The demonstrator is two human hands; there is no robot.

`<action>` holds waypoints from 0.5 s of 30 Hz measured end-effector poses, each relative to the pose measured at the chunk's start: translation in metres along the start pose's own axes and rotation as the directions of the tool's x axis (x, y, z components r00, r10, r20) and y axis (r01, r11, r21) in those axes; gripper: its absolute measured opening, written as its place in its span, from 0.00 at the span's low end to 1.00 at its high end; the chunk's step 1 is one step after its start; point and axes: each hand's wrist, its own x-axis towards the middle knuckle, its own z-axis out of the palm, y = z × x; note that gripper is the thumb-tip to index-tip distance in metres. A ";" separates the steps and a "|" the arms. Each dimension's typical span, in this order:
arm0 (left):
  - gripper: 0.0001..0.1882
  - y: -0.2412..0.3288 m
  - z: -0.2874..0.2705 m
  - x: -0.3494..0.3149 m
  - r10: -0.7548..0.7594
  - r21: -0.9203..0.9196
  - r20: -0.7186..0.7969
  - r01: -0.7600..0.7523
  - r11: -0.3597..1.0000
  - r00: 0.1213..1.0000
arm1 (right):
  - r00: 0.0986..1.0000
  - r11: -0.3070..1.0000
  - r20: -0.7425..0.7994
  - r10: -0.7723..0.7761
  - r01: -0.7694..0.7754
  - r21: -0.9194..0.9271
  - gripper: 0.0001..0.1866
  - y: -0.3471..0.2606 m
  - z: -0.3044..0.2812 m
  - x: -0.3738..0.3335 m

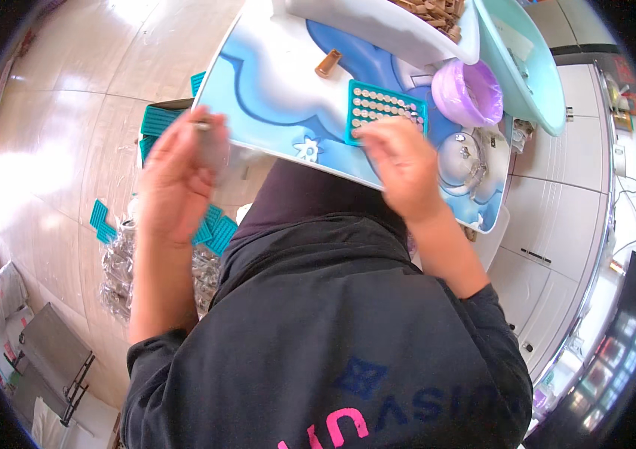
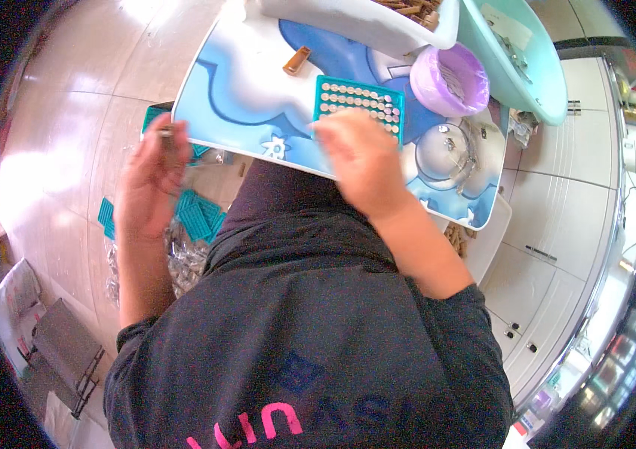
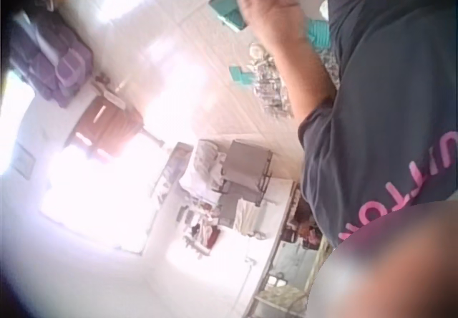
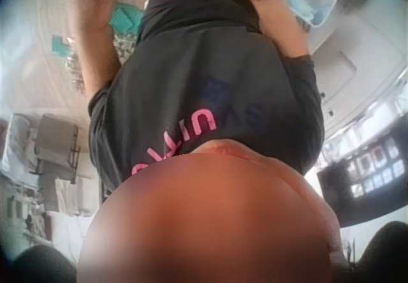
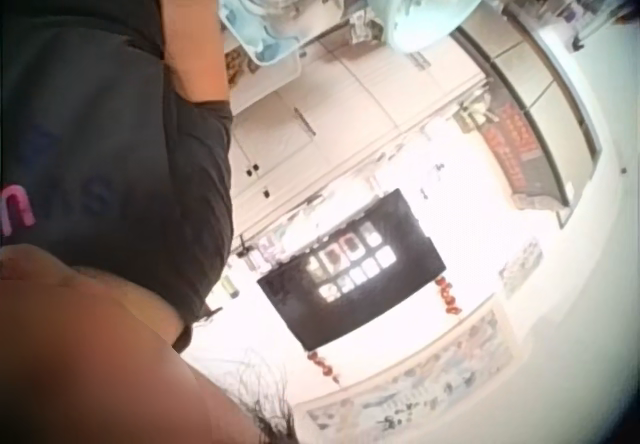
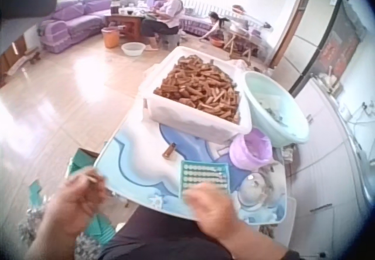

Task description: The person assembles small metal pins and components into cardboard tubes or housings by hand.

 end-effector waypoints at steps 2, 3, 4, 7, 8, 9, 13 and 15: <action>0.17 -0.028 0.021 0.002 -0.181 0.002 0.047 0.181 0.983 0.982 | 0.958 0.958 -0.199 0.208 -0.241 -0.159 0.06 0.027 -0.022 -0.024; 0.17 -0.038 0.032 0.003 -0.251 0.020 0.061 0.251 0.968 0.966 | 0.893 0.892 -0.222 0.391 -0.428 -0.148 0.08 0.032 -0.033 -0.036; 0.16 -0.047 0.043 0.003 -0.324 0.043 0.075 0.322 0.946 0.943 | 0.887 0.886 -0.229 0.401 -0.439 -0.149 0.08 0.040 -0.041 -0.046; 0.16 -0.072 0.056 0.012 -0.450 0.092 0.152 0.440 0.893 0.880 | 0.802 0.817 -0.193 0.565 -0.577 -0.009 0.14 0.057 -0.048 -0.067; 0.16 -0.077 0.062 0.014 -0.458 0.099 0.152 0.447 0.889 0.876 | 0.796 0.811 -0.198 0.572 -0.585 -0.006 0.14 0.055 -0.047 -0.066; 0.15 -0.081 0.066 0.015 -0.484 0.120 0.149 0.470 0.875 0.862 | 0.793 0.809 -0.183 0.582 -0.588 0.025 0.14 0.049 -0.044 -0.064; 0.15 -0.090 0.087 0.021 -0.543 0.177 0.131 0.519 0.836 0.830 | 0.793 0.808 -0.156 0.589 -0.582 0.090 0.14 0.047 -0.038 -0.063; 0.15 -0.094 0.091 0.025 -0.558 0.186 0.137 0.532 0.826 0.818 | 0.792 0.804 -0.137 0.595 -0.583 0.117 0.14 0.045 -0.035 -0.061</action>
